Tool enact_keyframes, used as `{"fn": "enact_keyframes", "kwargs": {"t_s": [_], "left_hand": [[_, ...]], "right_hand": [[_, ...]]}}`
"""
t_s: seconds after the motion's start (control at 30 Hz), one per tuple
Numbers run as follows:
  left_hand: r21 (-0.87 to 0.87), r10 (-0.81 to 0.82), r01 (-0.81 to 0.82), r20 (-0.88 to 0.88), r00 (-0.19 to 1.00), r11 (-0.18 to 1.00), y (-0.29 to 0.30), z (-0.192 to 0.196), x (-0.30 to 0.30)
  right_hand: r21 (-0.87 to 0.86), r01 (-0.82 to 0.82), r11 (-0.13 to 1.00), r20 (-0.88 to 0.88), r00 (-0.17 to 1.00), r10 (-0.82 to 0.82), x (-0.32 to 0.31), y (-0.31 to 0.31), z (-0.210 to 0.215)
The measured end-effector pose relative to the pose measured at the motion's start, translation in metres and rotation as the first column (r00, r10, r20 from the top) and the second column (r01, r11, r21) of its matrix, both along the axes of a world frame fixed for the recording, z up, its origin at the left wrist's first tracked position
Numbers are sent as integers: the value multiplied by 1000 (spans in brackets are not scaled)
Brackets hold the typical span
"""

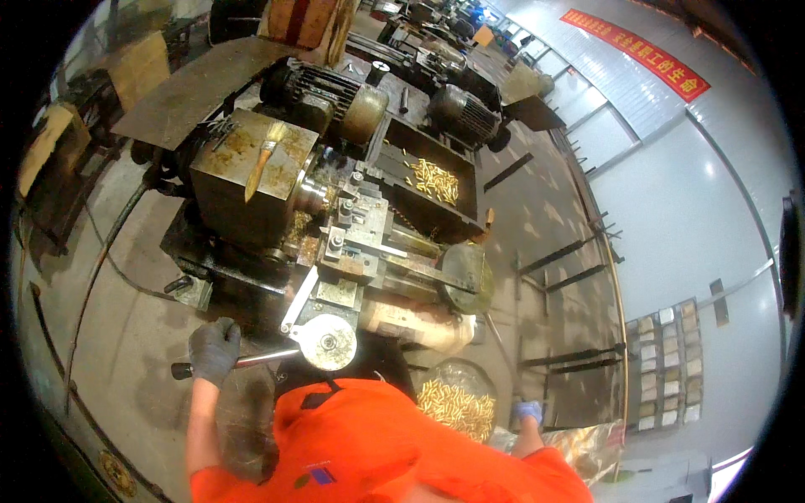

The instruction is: The person operates a metalworking machine in a factory setting, repeatedly inserting small brass components into the mechanism and using a lever to cycle the process. The person collects the processed components from a tray and transfers them into a large sack on the floor.

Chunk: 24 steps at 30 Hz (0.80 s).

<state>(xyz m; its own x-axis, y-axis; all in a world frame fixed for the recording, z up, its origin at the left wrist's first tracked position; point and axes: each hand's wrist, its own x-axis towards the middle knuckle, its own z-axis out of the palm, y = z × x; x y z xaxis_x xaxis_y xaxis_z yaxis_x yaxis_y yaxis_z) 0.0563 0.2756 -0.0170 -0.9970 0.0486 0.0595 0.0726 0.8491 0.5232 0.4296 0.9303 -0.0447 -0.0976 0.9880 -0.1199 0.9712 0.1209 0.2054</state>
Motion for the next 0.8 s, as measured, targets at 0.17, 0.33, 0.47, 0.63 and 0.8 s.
{"fn": "enact_keyframes", "kwargs": {"t_s": [0.17,0.33,0.47,0.63,0.8], "left_hand": [[44,-4,4,1,1000,999,-2,-13,-2],[70,4,-4,-11,1000,998,-1,-5,1],[71,-4,5,-7,1000,997,-2,-5,2],[30,-2,2,-8,1000,1000,6,0,4],[108,16,-20,32,999,994,5,-3,3]], "right_hand": [[1,-104,995,73,992,104,49,57,-42],[-14,-13,1000,15,1000,14,18,6,-17],[-57,-90,994,110,989,96,45,35,-34],[-32,-41,999,158,986,45,40,-4,-23],[-7,76,997,-30,997,-76,-2,-37,18]]}}
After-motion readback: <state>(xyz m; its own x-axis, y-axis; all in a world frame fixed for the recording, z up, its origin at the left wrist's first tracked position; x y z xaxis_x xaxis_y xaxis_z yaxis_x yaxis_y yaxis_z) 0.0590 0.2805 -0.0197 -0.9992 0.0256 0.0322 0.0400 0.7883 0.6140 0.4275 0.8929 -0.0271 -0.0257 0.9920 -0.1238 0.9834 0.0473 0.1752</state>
